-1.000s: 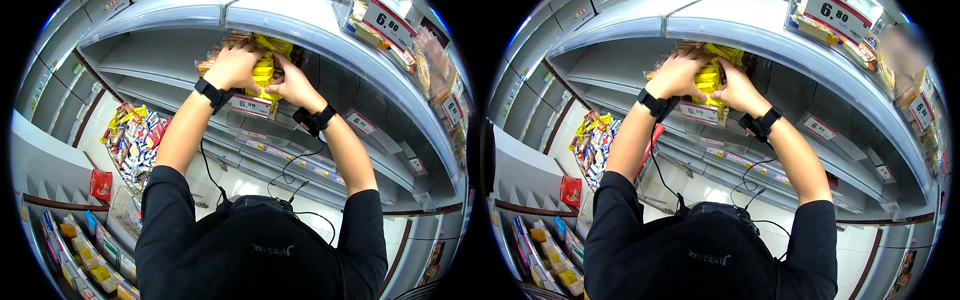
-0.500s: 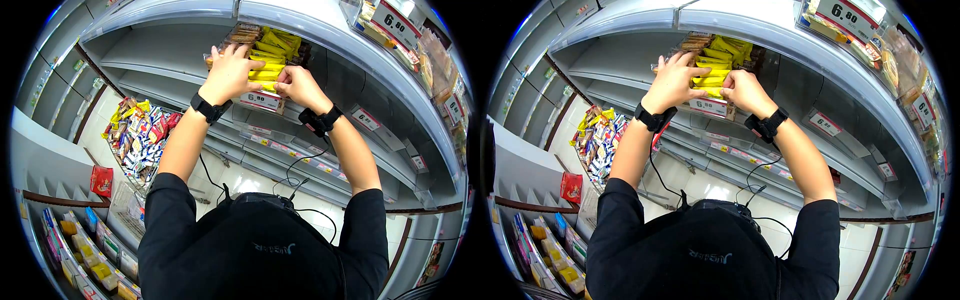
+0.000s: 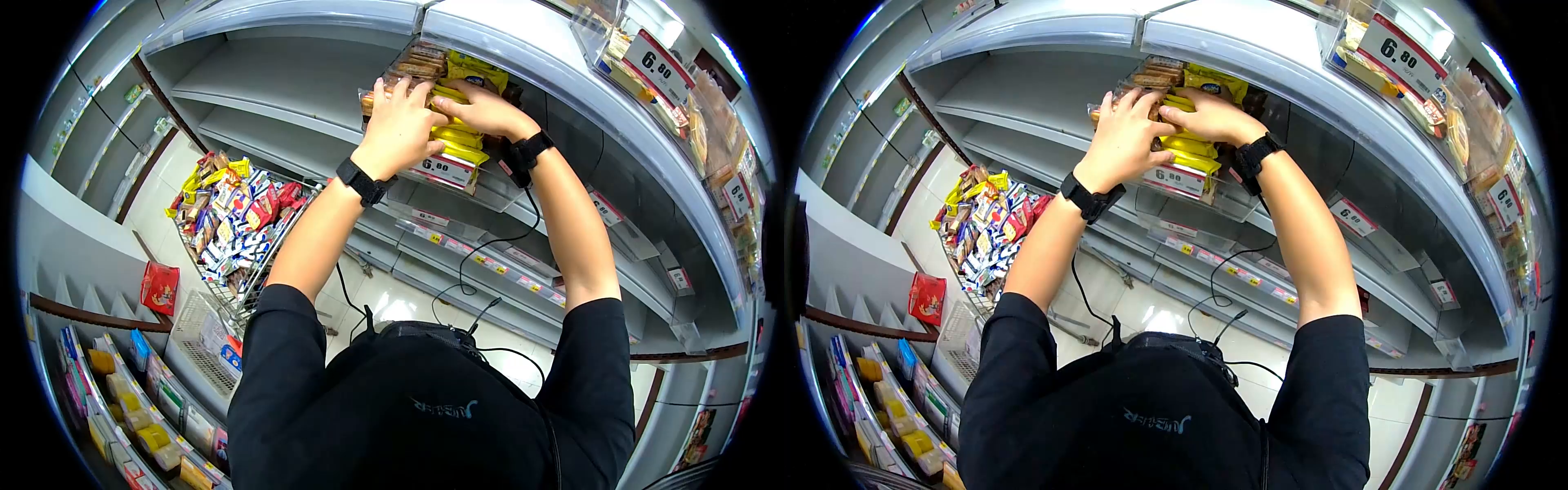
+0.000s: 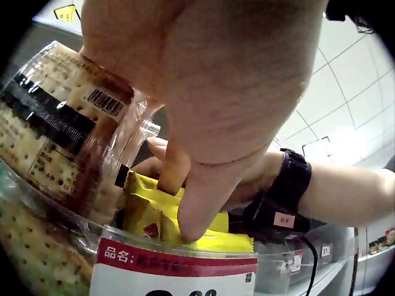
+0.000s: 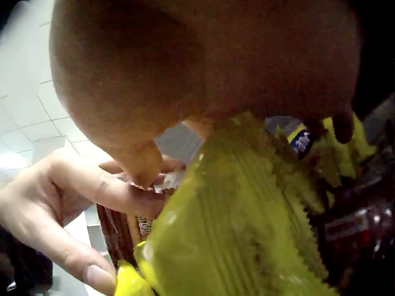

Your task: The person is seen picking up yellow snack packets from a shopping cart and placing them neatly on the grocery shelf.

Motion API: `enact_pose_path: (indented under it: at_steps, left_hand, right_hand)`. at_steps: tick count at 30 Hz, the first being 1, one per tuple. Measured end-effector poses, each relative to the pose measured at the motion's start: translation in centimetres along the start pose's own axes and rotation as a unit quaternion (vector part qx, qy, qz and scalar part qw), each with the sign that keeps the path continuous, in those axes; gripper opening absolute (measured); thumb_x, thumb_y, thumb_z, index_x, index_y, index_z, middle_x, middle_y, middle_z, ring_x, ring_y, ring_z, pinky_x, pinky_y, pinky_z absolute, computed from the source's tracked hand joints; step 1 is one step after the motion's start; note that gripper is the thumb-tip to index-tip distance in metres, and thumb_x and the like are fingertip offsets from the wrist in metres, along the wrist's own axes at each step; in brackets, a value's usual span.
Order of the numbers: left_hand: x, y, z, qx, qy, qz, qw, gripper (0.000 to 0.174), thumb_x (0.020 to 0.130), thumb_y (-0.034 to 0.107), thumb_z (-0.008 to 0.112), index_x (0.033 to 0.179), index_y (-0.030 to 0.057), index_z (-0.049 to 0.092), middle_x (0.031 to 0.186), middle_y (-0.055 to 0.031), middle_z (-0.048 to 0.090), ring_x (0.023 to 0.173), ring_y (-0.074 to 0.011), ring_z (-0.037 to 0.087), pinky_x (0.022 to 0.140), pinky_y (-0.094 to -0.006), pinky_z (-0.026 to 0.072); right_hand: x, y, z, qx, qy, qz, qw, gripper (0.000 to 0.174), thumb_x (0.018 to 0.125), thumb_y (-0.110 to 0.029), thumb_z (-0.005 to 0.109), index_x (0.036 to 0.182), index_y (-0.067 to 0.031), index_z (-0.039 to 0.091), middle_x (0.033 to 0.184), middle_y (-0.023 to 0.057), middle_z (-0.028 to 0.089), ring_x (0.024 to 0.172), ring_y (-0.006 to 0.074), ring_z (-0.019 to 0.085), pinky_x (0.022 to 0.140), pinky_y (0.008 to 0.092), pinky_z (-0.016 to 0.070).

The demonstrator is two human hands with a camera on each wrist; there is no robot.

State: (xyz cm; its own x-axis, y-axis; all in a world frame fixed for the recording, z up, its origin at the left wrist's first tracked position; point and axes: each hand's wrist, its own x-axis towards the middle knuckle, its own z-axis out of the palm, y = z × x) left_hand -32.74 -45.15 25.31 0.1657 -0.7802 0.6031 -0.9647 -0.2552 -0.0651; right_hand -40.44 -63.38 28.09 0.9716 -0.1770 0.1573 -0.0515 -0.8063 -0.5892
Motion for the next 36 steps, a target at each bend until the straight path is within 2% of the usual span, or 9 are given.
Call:
enact_pose_path:
  at_steps: [3, 6, 8, 11, 13, 21, 23, 25, 36]
  left_hand:
    - [0.0, -0.1, -0.1, -0.008, 0.005, 0.005, 1.000, 0.036, 0.068, 0.035, 0.079, 0.101, 0.0218, 0.074, 0.133, -0.0120, 0.052, 0.130, -0.0350, 0.041, 0.103, -0.0652, 0.0288]
    - [-0.5, -0.2, -0.6, -0.013, 0.031, -0.004, 0.999, 0.059, 0.066, 0.041, 0.080, 0.121, 0.0265, 0.064, 0.137, -0.0129, 0.048, 0.133, -0.0386, 0.037, 0.103, -0.0712, 0.0236]
    - [-1.0, -0.4, -1.3, -0.031, 0.074, -0.050, 0.996, 0.081, 0.064, 0.047, 0.079, 0.138, 0.0310, 0.049, 0.144, -0.0137, 0.042, 0.136, -0.0428, 0.032, 0.101, -0.0781, 0.0176]
    - [-1.4, -0.9, -0.7, -0.074, 0.111, -0.178, 0.975, 0.075, 0.074, 0.052, 0.072, 0.139, 0.0223, 0.048, 0.146, -0.0213, 0.038, 0.135, -0.0498, 0.029, 0.103, -0.0737, 0.0194]
    - [-1.6, -0.6, -0.2, -0.054, 0.084, -0.229, 0.968, 0.073, 0.079, 0.054, 0.068, 0.138, 0.0147, 0.049, 0.144, -0.0278, 0.037, 0.135, -0.0521, 0.028, 0.105, -0.0672, 0.0256]
    - [-2.6, -0.5, 0.0, -0.072, 0.160, -0.187, 0.967, 0.069, 0.079, 0.050, 0.068, 0.133, 0.0100, 0.054, 0.139, -0.0296, 0.043, 0.133, -0.0499, 0.031, 0.109, -0.0535, 0.0299]
    - [-4.0, -0.2, -1.1, -0.061, 0.183, -0.194, 0.962, 0.064, 0.079, 0.045, 0.070, 0.131, 0.0092, 0.055, 0.139, -0.0283, 0.044, 0.133, -0.0475, 0.033, 0.110, -0.0514, 0.0299]
    - [-6.1, 0.2, -2.6, -0.100, 0.221, -0.204, 0.948, 0.059, 0.078, 0.039, 0.072, 0.127, 0.0086, 0.057, 0.136, -0.0263, 0.047, 0.132, -0.0472, 0.034, 0.109, -0.0511, 0.0301]
    - [-31.5, 5.7, -10.7, -0.080, 0.140, -0.448, 0.879, 0.033, 0.077, 0.023, 0.073, 0.105, 0.0064, 0.065, 0.118, -0.0172, 0.056, 0.115, -0.0357, 0.050, 0.101, -0.0443, 0.0383]
  right_hand:
    - [-0.5, 0.6, 0.2, 0.038, 0.007, -0.038, 0.999, 0.064, 0.089, -0.044, 0.062, 0.133, 0.0007, 0.049, 0.130, 0.0240, 0.056, 0.120, 0.0325, 0.055, 0.099, 0.0359, 0.0437]
    - [-4.7, -0.9, -0.9, -0.040, 0.171, -0.006, 0.984, 0.060, 0.089, -0.035, 0.064, 0.131, 0.0041, 0.049, 0.123, 0.0246, 0.060, 0.111, 0.0322, 0.061, 0.095, 0.0360, 0.0469]
    - [-8.2, -1.7, -1.2, -0.098, 0.159, 0.078, 0.979, 0.049, 0.086, -0.035, 0.066, 0.112, 0.0070, 0.062, 0.099, 0.0248, 0.069, 0.092, 0.0332, 0.069, 0.081, 0.0375, 0.0528]
    - [-10.9, -3.5, -0.1, -0.076, -0.023, 0.121, 0.990, 0.040, 0.088, -0.031, 0.062, 0.098, 0.0075, 0.067, 0.085, 0.0237, 0.069, 0.080, 0.0331, 0.070, 0.072, 0.0388, 0.0531]
    - [-10.7, -3.8, 1.4, -0.075, 0.002, 0.107, 0.991, 0.037, 0.087, -0.028, 0.061, 0.091, 0.0086, 0.067, 0.086, 0.0296, 0.066, 0.085, 0.0425, 0.066, 0.079, 0.0463, 0.0512]
    - [-12.1, -3.7, 1.4, 0.008, 0.004, 0.111, 0.994, 0.040, 0.087, -0.027, 0.062, 0.104, 0.0090, 0.064, 0.098, 0.0271, 0.067, 0.093, 0.0417, 0.065, 0.083, 0.0437, 0.0507]
    - [-13.3, -3.6, 2.3, -0.066, 0.199, -0.016, 0.978, 0.044, 0.085, -0.027, 0.066, 0.112, 0.0073, 0.061, 0.105, 0.0238, 0.067, 0.098, 0.0392, 0.064, 0.086, 0.0413, 0.0501]
    - [-14.2, -4.9, 3.4, -0.052, 0.253, -0.054, 0.964, 0.045, 0.082, -0.024, 0.070, 0.116, 0.0030, 0.060, 0.110, 0.0212, 0.065, 0.103, 0.0352, 0.061, 0.090, 0.0405, 0.0481]
    - [-16.0, -13.5, 18.1, 0.219, -0.020, -0.177, 0.959, 0.034, 0.082, -0.018, 0.071, 0.107, 0.0024, 0.062, 0.103, 0.0185, 0.066, 0.097, 0.0323, 0.064, 0.082, 0.0367, 0.0507]
